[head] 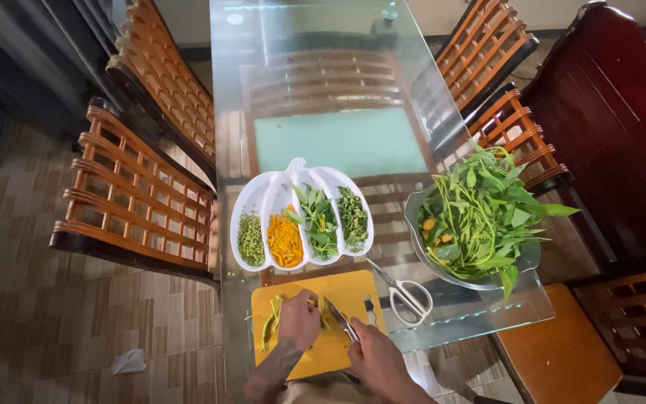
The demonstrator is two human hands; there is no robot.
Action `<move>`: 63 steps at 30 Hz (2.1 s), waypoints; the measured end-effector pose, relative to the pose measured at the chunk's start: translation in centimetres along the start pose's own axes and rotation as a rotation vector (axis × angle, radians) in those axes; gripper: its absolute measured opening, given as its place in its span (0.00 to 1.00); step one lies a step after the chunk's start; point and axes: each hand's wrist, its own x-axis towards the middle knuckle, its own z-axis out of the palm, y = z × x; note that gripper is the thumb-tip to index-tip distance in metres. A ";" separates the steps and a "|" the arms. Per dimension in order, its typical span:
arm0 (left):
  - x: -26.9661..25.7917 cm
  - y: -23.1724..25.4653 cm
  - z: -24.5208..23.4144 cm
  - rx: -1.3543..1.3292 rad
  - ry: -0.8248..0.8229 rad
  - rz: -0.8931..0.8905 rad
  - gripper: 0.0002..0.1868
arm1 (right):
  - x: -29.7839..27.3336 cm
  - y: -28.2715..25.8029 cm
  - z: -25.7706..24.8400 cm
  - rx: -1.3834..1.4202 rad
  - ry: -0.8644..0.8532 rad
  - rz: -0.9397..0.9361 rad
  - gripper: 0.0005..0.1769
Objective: The person uses scissors to cut green leafy stems into small pieces on a yellow cutting board, then transfers the cut pieces into a compartmentalized white tray. The person also uses a knife to chop the stems further. The tray already contains shredded orange and green items.
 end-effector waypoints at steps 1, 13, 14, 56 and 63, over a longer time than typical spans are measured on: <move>-0.1 0.2 0.3 -0.015 0.047 -0.018 0.11 | 0.2 -0.2 -0.1 0.023 0.010 -0.023 0.27; -1.2 0.4 1.9 -0.198 0.298 -0.056 0.10 | 0.5 -4.3 -2.1 -0.192 -0.110 -0.051 0.28; -1.1 0.5 1.9 -0.192 0.303 -0.089 0.10 | 0.5 -4.5 -2.1 -0.203 -0.101 -0.067 0.28; -1.0 0.0 2.7 -0.118 0.325 -0.161 0.07 | -0.7 -2.5 -0.7 -0.429 -0.225 -0.164 0.33; -0.6 0.3 2.8 -0.152 0.279 -0.304 0.10 | -0.6 -2.9 -1.5 -0.424 -0.241 -0.216 0.34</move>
